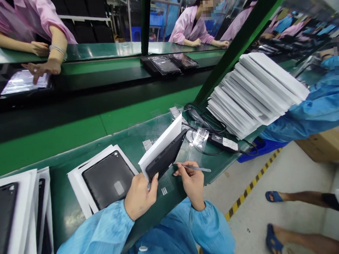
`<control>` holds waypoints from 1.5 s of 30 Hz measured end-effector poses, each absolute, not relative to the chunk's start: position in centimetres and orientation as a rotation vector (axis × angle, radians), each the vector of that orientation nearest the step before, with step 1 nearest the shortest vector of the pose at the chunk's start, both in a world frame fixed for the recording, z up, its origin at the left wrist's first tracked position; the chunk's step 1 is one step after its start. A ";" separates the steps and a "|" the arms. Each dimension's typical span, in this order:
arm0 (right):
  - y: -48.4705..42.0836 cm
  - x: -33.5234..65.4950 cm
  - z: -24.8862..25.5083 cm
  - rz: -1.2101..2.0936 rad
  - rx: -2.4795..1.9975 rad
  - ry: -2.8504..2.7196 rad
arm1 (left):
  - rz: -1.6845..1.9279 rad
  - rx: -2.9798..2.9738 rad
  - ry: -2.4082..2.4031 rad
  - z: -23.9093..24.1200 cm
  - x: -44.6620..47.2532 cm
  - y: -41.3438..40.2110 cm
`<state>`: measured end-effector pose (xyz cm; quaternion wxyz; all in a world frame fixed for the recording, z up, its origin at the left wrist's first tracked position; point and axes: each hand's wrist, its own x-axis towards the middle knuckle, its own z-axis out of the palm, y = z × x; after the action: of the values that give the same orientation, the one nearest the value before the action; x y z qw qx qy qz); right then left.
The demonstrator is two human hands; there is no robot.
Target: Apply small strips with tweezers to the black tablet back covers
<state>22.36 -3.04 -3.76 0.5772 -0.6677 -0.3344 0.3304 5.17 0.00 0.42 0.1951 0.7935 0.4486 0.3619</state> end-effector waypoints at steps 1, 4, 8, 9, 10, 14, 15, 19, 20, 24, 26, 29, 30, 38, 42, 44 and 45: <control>-3.0 22.4 -3.8 0.771 -1.558 -0.775 | 1.016 2.224 1.253 0.5 5.2 0.1; -3.1 22.4 -3.7 0.788 -1.527 -0.757 | 1.014 2.225 1.231 0.7 5.2 0.2; -4.4 22.4 -3.3 0.932 -1.459 -0.751 | 1.013 2.218 1.218 0.9 5.2 0.3; -4.8 22.3 -3.2 0.988 -1.442 -0.755 | 1.010 2.214 1.217 0.9 5.2 0.3; -5.3 22.2 -3.1 1.043 -1.426 -0.761 | 1.007 2.212 1.213 0.8 5.2 0.2; -6.9 21.6 -2.8 1.204 -1.390 -0.778 | 1.001 2.209 1.216 0.5 5.2 0.1; -7.1 21.5 -2.8 1.224 -1.388 -0.778 | 1.002 2.210 1.220 0.5 5.2 0.1; -7.2 21.5 -3.0 1.260 -1.387 -0.778 | 1.003 2.226 1.225 0.4 5.2 0.1; -7.2 21.6 -3.1 1.264 -1.387 -0.778 | 1.003 2.229 1.226 0.4 5.2 0.1; -7.2 21.7 -3.2 1.269 -1.384 -0.783 | 1.005 2.233 1.239 0.4 5.2 0.1; -7.3 21.7 -3.2 1.266 -1.386 -0.782 | 1.005 2.230 1.240 0.4 5.2 0.2; -7.3 21.7 -3.1 1.267 -1.395 -0.778 | 1.003 2.225 1.232 0.6 5.3 0.2; -7.3 21.7 -3.1 1.271 -1.398 -0.778 | 1.003 2.222 1.230 0.6 5.3 0.3; -7.2 21.7 -3.0 1.320 -1.418 -0.804 | 0.993 2.204 1.194 0.7 5.3 0.2; -7.1 21.7 -3.0 1.307 -1.418 -0.798 | 1.001 2.195 1.177 0.8 5.3 0.2; -7.1 21.7 -3.0 1.292 -1.416 -0.791 | 1.004 2.189 1.168 0.7 5.2 0.2; -7.1 21.6 -3.0 1.290 -1.416 -0.789 | 1.005 2.185 1.163 0.6 5.2 0.2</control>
<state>21.64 -7.15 -2.98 0.5099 -0.5880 -0.3278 0.5356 5.23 0.24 0.63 0.2328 0.7954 0.4235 0.3658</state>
